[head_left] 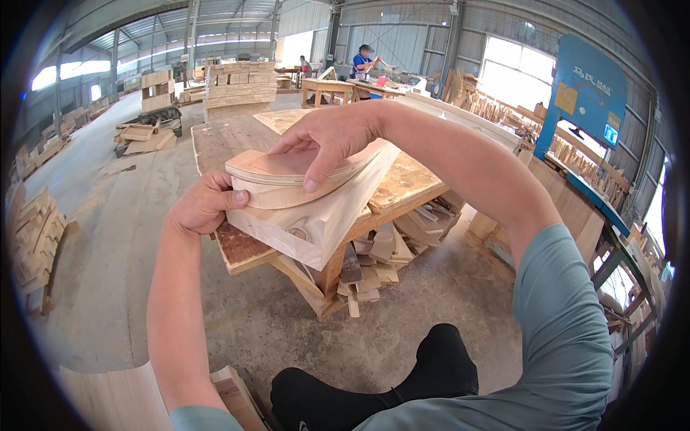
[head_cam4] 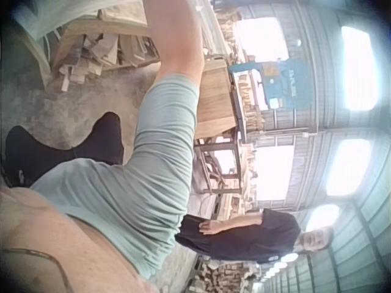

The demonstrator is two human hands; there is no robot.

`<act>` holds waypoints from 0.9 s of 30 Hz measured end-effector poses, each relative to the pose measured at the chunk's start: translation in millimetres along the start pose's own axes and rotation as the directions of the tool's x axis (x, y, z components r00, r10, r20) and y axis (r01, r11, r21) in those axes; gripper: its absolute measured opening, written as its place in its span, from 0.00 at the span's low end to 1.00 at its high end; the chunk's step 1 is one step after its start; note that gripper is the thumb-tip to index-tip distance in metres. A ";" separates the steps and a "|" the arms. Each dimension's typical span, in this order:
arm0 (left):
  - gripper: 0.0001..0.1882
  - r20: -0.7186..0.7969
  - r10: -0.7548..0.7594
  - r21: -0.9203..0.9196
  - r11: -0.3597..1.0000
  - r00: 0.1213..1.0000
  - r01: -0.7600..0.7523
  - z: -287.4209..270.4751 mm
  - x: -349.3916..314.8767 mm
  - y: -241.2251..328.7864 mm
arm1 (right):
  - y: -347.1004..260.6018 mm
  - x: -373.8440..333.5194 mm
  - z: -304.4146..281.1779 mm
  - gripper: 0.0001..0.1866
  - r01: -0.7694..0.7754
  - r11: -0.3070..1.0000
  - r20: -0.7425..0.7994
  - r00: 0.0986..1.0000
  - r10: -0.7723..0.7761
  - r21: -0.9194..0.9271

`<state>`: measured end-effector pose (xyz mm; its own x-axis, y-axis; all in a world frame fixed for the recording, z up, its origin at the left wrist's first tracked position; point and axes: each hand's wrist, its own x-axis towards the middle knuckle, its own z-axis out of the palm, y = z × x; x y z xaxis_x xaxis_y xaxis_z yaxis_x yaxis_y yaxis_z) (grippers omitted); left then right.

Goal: The person uses a band saw to cut a curved shape into a small piece of wood, then brings the piece to a table to test its fit against a long curved wooden component with the help of another worker.

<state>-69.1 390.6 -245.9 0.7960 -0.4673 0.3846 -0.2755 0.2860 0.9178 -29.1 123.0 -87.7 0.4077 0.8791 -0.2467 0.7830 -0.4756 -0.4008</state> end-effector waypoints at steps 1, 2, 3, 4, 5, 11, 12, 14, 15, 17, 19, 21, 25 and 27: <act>0.22 -0.001 -0.010 0.007 1.000 1.000 0.010 -1.3 0.1 0.0 | -1.6 -0.6 -0.5 0.54 0.001 1.000 -0.001 1.000 -0.001 0.002; 0.24 -0.003 -0.020 0.015 1.000 1.000 0.020 -3.7 0.7 -1.0 | -1.5 -0.3 -1.1 0.54 0.007 1.000 -0.003 1.000 -0.007 0.004; 0.25 -0.005 -0.029 0.022 0.999 1.000 0.029 -5.0 0.3 -0.3 | -0.1 0.7 -1.8 0.54 0.013 1.000 -0.005 1.000 -0.013 0.006; 0.23 -0.004 -0.026 0.009 1.000 1.000 0.026 -4.8 0.0 -0.7 | 0.7 1.5 -1.4 0.54 0.016 1.000 -0.004 1.000 -0.016 0.010; 0.21 -0.005 -0.023 -0.004 1.000 1.000 0.023 -3.6 0.0 -1.0 | 0.3 1.6 -1.7 0.54 0.007 1.000 -0.002 1.000 -0.007 -0.003; 0.18 -0.030 -0.008 -0.025 1.000 1.000 0.008 -0.5 -0.2 -2.6 | -2.6 3.1 -1.5 0.54 0.002 0.999 -0.015 1.000 -0.003 -0.037; 0.17 -0.039 -0.004 -0.021 1.000 0.999 0.003 -1.3 0.0 -3.2 | -3.6 1.8 -1.9 0.53 0.001 1.000 -0.013 1.000 -0.002 -0.020; 0.17 -0.034 -0.009 -0.025 1.000 0.999 0.008 -3.3 0.9 -4.5 | -3.2 1.2 -1.1 0.53 -0.008 1.000 -0.014 1.000 0.008 -0.013; 0.17 -0.022 -0.010 -0.030 1.000 1.000 0.009 -2.8 -0.8 -4.1 | -3.0 2.2 -0.5 0.53 -0.012 1.000 -0.018 1.000 0.012 -0.022; 0.17 0.007 -0.004 -0.042 0.999 1.000 0.005 -0.1 0.8 -2.2 | -1.3 1.6 -1.2 0.54 -0.024 1.000 -0.023 0.999 0.023 -0.017; 0.17 0.021 -0.003 -0.056 0.998 1.000 0.004 1.7 0.6 -0.6 | -2.3 0.6 -1.8 0.55 -0.027 0.999 -0.018 0.999 0.026 -0.023; 0.17 0.015 -0.004 -0.046 0.999 1.000 0.005 -0.4 -1.4 -0.2 | -4.2 1.8 -1.6 0.55 -0.022 0.999 -0.013 1.000 0.021 -0.028; 0.17 0.010 0.001 -0.060 0.998 1.000 -0.001 -0.3 -1.5 -2.4 | -2.7 3.0 -1.3 0.56 -0.016 1.000 -0.013 1.000 0.016 -0.021; 0.16 0.018 -0.006 -0.049 0.999 1.000 0.007 -1.2 0.3 -3.3 | -1.5 1.2 -0.9 0.56 -0.015 1.000 -0.010 1.000 0.015 -0.015</act>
<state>-67.4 390.5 -249.0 0.7878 -0.4841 0.3809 -0.2433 0.3236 0.9144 -29.3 124.9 -86.6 0.4241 0.8721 -0.2441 0.7837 -0.4885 -0.3836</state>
